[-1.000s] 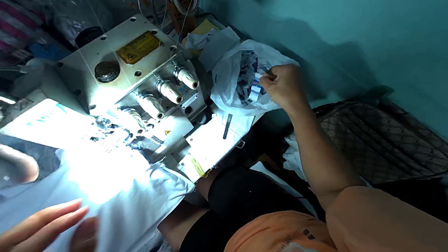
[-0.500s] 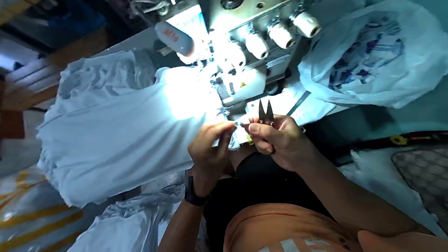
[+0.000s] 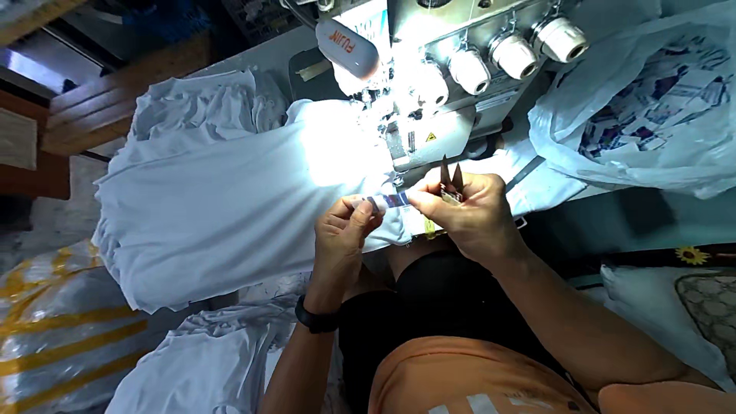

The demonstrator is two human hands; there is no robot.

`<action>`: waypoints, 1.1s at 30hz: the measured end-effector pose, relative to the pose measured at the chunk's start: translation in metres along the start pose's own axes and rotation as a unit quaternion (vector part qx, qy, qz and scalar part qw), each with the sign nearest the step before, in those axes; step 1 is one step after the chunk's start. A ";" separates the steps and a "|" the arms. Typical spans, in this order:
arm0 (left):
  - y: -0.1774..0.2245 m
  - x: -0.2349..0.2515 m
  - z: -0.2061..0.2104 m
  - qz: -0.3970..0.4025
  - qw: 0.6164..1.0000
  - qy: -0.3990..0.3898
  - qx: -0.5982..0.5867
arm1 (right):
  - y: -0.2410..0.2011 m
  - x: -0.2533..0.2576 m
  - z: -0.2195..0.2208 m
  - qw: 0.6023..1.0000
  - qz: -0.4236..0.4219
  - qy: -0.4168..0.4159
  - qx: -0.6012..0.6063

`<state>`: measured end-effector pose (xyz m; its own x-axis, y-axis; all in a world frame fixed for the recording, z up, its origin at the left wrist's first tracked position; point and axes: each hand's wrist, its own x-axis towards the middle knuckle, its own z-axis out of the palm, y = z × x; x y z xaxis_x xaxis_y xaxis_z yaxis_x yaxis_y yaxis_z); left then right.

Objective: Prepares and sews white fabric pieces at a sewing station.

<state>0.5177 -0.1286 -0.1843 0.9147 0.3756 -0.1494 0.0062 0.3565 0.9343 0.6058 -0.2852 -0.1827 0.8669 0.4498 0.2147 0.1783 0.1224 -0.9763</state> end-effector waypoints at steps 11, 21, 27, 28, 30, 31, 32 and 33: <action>-0.018 0.007 0.007 -0.112 0.941 -0.168 -0.270 | -0.013 0.004 0.011 0.996 0.003 -0.069 0.049; -0.019 0.004 0.002 -0.019 0.975 -0.155 -0.157 | -0.009 0.000 0.016 0.998 -0.002 -0.009 0.058; -0.010 -0.010 0.007 0.148 0.986 0.005 0.081 | -0.008 0.000 0.021 0.999 0.013 -0.002 0.033; -0.008 -0.011 0.009 0.152 0.983 0.025 0.102 | -0.008 0.000 0.022 0.999 0.016 -0.002 0.032; -0.007 -0.011 0.011 0.151 0.980 0.048 0.125 | -0.007 0.000 0.023 0.999 0.021 -0.001 0.029; -0.007 -0.010 0.010 0.150 0.979 0.048 0.126 | -0.006 0.001 0.023 0.999 0.023 0.000 0.031; -0.007 -0.010 0.009 0.150 0.979 0.047 0.127 | -0.006 0.001 0.024 0.999 0.027 0.002 0.037; -0.007 -0.009 0.009 0.150 0.979 0.047 0.130 | -0.004 0.001 0.024 0.998 0.033 0.007 0.050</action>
<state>0.5129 -0.1418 -0.1865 0.8498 0.5115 0.1273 -0.1439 -0.0073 0.9896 0.5947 -0.2636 -0.1777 0.8813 0.4481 0.1498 0.0745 0.1814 -0.9806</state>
